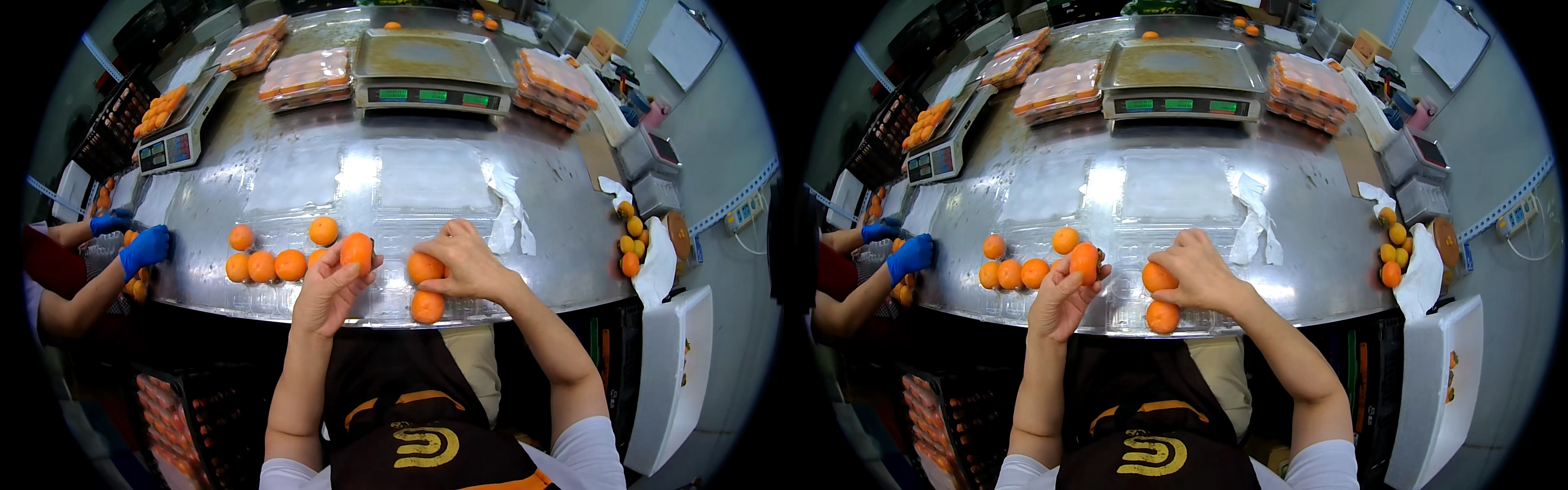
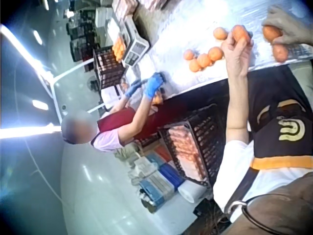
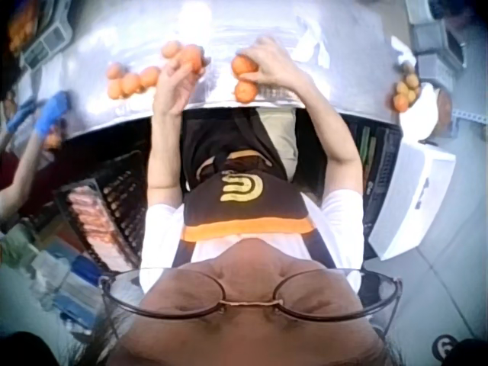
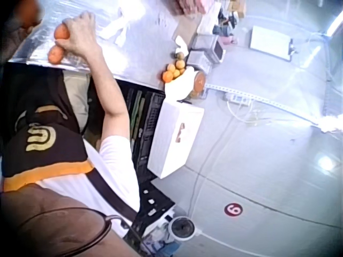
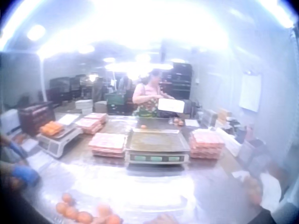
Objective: The person sorts and packs persimmons into plastic containers by hand at a stainless steel table, occasionally pouring liquid into a pink bottle.
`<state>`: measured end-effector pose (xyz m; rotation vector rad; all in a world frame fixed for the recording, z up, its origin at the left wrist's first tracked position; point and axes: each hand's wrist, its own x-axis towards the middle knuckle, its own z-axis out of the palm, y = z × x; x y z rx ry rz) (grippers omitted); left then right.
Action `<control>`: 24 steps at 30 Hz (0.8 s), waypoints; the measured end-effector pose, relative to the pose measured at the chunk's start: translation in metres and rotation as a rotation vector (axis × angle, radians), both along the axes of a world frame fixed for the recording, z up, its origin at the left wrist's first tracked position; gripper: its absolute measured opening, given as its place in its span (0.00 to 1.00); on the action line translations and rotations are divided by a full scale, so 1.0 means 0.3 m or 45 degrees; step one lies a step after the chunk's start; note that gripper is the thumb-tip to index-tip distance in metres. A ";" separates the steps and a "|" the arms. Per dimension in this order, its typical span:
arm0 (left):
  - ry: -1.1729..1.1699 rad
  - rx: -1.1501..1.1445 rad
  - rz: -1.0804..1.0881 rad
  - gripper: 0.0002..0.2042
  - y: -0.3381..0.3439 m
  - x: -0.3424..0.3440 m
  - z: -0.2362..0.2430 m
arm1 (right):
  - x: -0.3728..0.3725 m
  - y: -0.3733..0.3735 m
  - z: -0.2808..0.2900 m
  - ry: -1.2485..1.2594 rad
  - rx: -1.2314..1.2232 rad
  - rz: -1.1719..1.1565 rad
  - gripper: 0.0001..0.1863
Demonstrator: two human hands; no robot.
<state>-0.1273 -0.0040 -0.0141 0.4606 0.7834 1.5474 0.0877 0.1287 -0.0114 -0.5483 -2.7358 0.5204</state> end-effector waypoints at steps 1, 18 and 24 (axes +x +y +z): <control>-0.014 -0.072 0.012 0.25 -0.009 0.000 0.001 | 0.002 0.003 0.001 -0.015 -0.009 0.012 0.27; 2.064 0.500 -0.080 0.28 0.033 0.020 -0.060 | 0.203 -0.159 0.007 0.320 -0.109 -0.156 0.20; 2.170 0.551 -0.230 0.29 0.049 0.006 -0.017 | 0.231 -0.268 -0.032 0.420 0.028 -0.313 0.18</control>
